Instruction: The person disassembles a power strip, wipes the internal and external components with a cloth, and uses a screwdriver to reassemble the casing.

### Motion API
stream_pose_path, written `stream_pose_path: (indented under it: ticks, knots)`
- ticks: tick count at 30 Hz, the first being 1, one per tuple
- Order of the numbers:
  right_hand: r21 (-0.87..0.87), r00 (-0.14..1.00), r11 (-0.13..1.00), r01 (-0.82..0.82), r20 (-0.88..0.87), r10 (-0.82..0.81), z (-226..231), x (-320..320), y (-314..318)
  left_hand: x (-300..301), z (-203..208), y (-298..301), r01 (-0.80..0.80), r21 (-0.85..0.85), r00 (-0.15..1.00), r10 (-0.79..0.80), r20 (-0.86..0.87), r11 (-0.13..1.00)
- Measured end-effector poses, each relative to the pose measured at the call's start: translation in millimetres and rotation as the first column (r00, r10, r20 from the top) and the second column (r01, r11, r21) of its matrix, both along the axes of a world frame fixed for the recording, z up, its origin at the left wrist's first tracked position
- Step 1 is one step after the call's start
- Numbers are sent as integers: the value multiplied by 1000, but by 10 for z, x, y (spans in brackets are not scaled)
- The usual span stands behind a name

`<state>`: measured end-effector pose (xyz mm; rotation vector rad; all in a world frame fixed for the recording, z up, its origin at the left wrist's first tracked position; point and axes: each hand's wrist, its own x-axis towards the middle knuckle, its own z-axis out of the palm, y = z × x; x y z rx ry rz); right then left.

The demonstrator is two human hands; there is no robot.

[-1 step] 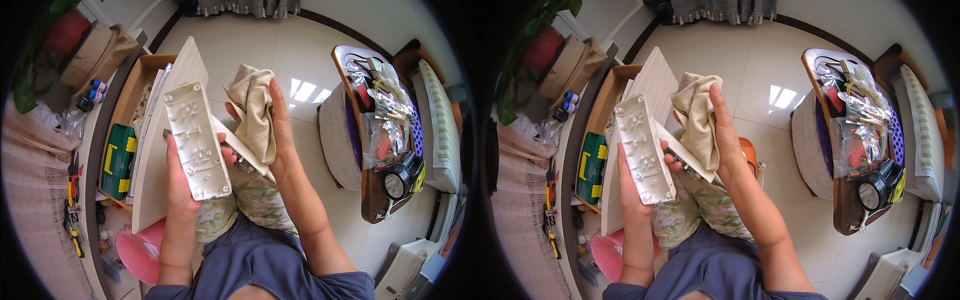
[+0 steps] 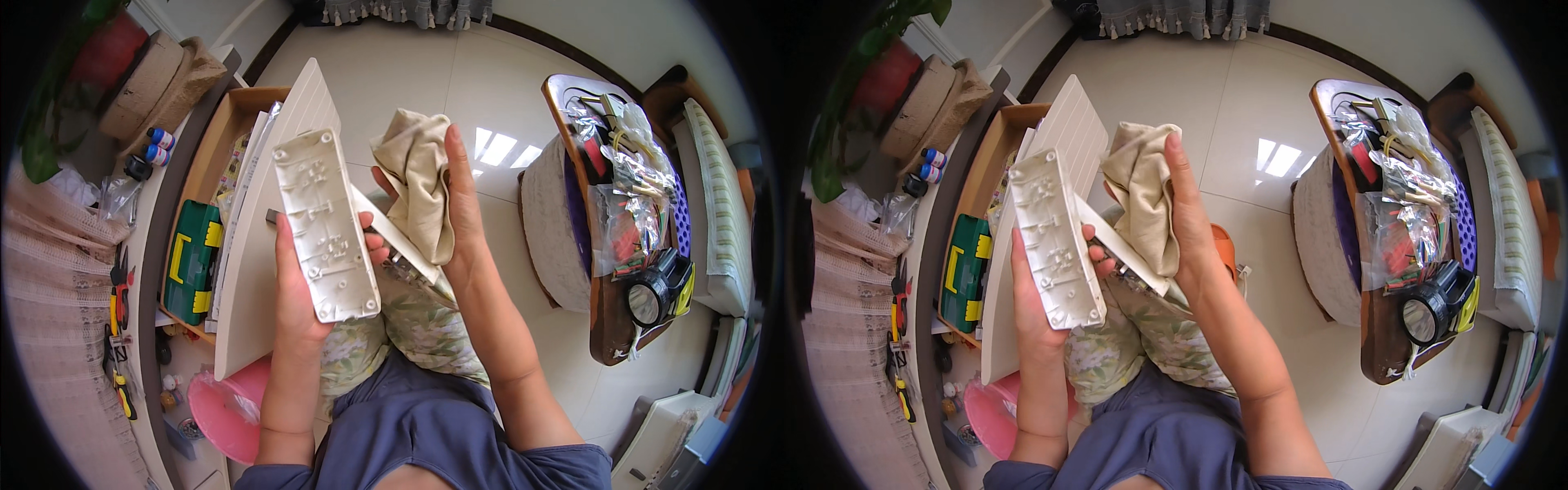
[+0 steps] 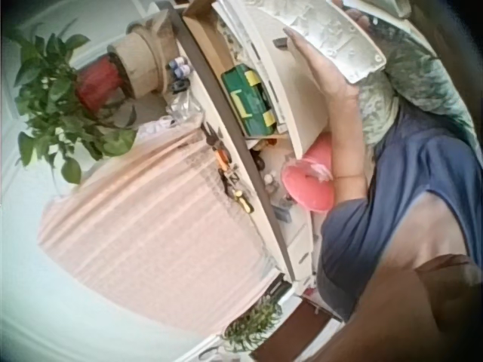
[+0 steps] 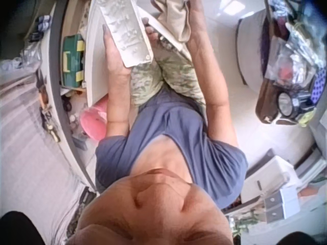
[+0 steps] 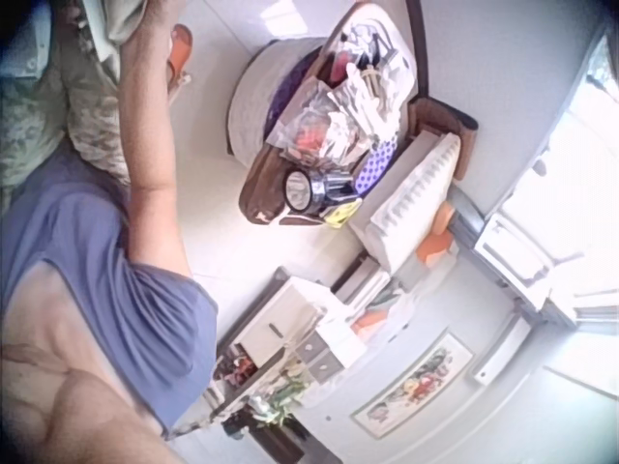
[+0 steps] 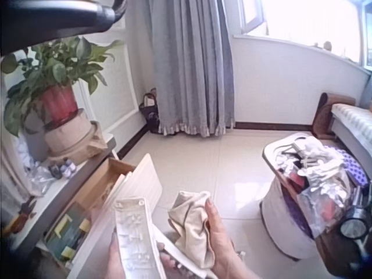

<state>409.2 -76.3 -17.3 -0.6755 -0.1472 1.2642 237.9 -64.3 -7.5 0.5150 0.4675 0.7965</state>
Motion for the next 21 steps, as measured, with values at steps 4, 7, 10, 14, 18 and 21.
stream_pose_path:
  ticks: [4, 7, 10, 14, 18, 21]
  knots:
    - [-136, 981, 990, -32, 185, 58, -62, 358, 7, 120, -10, 91, 17, 23, 1000, -17, -27, 1000]
    - [-24, 893, 987, -159, 422, 154, -21, 531, -141, 162, -19, 153, 32, 36, 998, -30, -62, 999]
    - [-219, 743, 895, -389, 500, 445, -16, 692, -298, 205, -1, 180, 33, 2, 997, -33, -70, 999]
    - [-432, 431, 676, -598, 538, 725, -106, 914, -429, 187, -45, 225, 73, 18, 996, -72, -45, 997]
    - [-467, 273, 551, -692, 536, 799, -84, 883, -405, 162, -42, 255, 80, 9, 996, -79, -39, 997]
    - [-401, 270, 511, -761, 520, 810, -151, 865, -384, 143, -59, 274, 73, 3, 997, -73, -21, 997]
